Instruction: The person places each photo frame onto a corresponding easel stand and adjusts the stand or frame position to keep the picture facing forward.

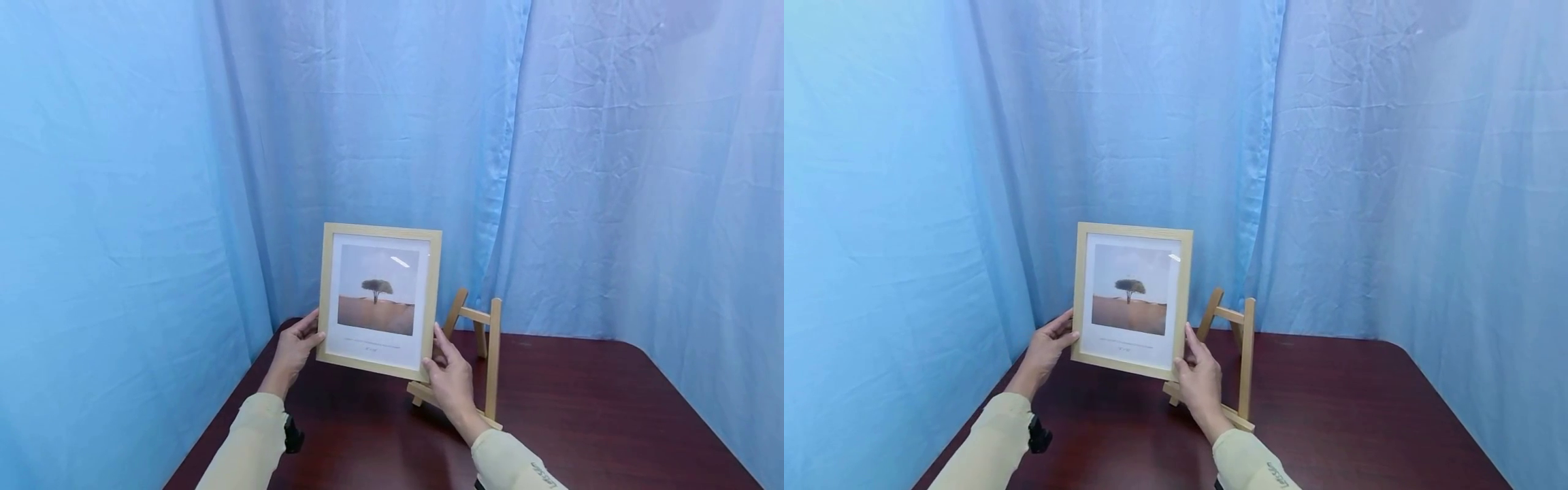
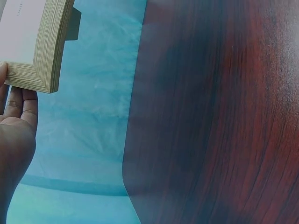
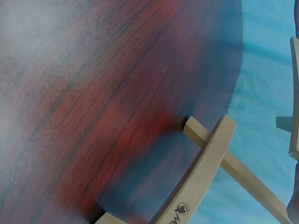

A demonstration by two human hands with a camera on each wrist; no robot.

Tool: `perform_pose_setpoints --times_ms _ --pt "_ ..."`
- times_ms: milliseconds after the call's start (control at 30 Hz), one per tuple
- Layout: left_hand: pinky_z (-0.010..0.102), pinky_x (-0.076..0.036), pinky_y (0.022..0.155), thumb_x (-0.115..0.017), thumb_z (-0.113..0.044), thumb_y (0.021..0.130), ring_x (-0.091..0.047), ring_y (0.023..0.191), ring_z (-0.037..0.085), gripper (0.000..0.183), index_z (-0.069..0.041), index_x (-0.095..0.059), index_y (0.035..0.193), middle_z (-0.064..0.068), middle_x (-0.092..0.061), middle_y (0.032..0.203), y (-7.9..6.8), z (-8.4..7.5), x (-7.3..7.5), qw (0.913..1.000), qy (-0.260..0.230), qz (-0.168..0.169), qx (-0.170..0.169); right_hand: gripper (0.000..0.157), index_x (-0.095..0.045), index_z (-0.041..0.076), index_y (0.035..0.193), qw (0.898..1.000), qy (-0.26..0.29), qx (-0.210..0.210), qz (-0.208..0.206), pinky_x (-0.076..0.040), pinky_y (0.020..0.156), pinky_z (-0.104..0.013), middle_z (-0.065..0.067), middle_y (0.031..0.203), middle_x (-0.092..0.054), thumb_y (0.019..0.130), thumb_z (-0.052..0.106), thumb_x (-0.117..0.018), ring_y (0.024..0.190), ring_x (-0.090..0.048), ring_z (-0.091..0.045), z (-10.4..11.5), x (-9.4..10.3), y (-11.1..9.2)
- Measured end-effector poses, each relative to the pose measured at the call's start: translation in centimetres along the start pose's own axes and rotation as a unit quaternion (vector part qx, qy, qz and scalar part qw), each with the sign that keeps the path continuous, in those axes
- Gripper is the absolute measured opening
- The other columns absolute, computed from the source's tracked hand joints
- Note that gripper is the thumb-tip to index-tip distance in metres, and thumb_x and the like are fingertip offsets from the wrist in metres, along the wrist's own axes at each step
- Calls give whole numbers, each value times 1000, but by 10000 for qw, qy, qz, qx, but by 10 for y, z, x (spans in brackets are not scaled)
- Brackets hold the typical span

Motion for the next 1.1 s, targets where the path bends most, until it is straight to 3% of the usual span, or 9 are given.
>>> perform_pose_setpoints --times_ms 167,333,433,667,833,967,1033,1100 --pt "15 -49 80 -62 9 92 -59 110 22 52 -1 -53 142 26 -60 130 1 -2 -4 10000 96 -15 -18 71 -45 22 151 10000 -10 87 10 -56 72 -27 -13 130 -62 90 -7 -67 99 -67 -27 1 5 -2" --pt "16 -49 80 -63 11 91 -60 105 16 51 0 -54 140 27 -61 127 1 -3 -8 10000 18 -56 -73 71 -46 22 150 9996 -135 230 -22 -56 75 -27 -10 125 -64 89 -6 -68 96 -68 -23 4 10 -4" --pt "17 -50 79 -65 9 90 -61 100 10 51 -1 -56 139 22 -65 122 2 -3 -10 9995 -92 -3 -313 70 -46 21 150 9991 -225 345 -34 -56 77 -27 -9 124 -64 89 -6 -69 97 -68 -22 6 13 -6" --pt "17 -49 82 -62 12 91 -60 110 24 51 1 -54 140 27 -61 127 1 -3 -19 9997 -49 27 -243 71 -47 18 150 9982 -252 541 -98 -56 76 -26 -12 123 -64 87 -8 -70 95 -68 -25 6 19 -9" --pt "17 -50 79 -63 12 90 -62 103 17 49 4 -54 138 27 -63 123 2 -3 -27 9993 -16 42 -363 72 -48 18 149 9980 -248 554 -198 -56 74 -25 -14 122 -65 86 -9 -70 94 -69 -26 4 26 -12" --pt "18 -50 79 -62 12 90 -62 104 18 49 3 -55 138 26 -64 122 3 -2 -33 9996 22 35 -278 72 -47 19 150 9985 -323 398 -188 -54 74 -20 -13 123 -64 87 -8 -70 94 -69 -24 2 29 -15" --pt "18 -50 80 -62 13 90 -61 104 20 49 2 -55 138 26 -64 122 3 -1 -36 9998 39 29 -200 73 -47 20 150 9980 -426 400 -227 -50 84 -16 -12 124 -65 87 -8 -71 93 -69 -23 2 31 -17" --pt "18 -50 79 -62 12 90 -61 104 21 50 1 -55 138 25 -64 121 3 0 -38 9999 64 31 -155 73 -47 19 149 9975 -463 460 -269 -49 83 -14 -13 123 -66 86 -8 -71 92 -70 -22 2 33 -19"
Point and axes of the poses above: each hand's wrist, its own y-axis towards the middle knuckle, its own x-axis out of the back of the hand, z = x × y, the point moved 7 cm from there along y, towards the middle knuckle
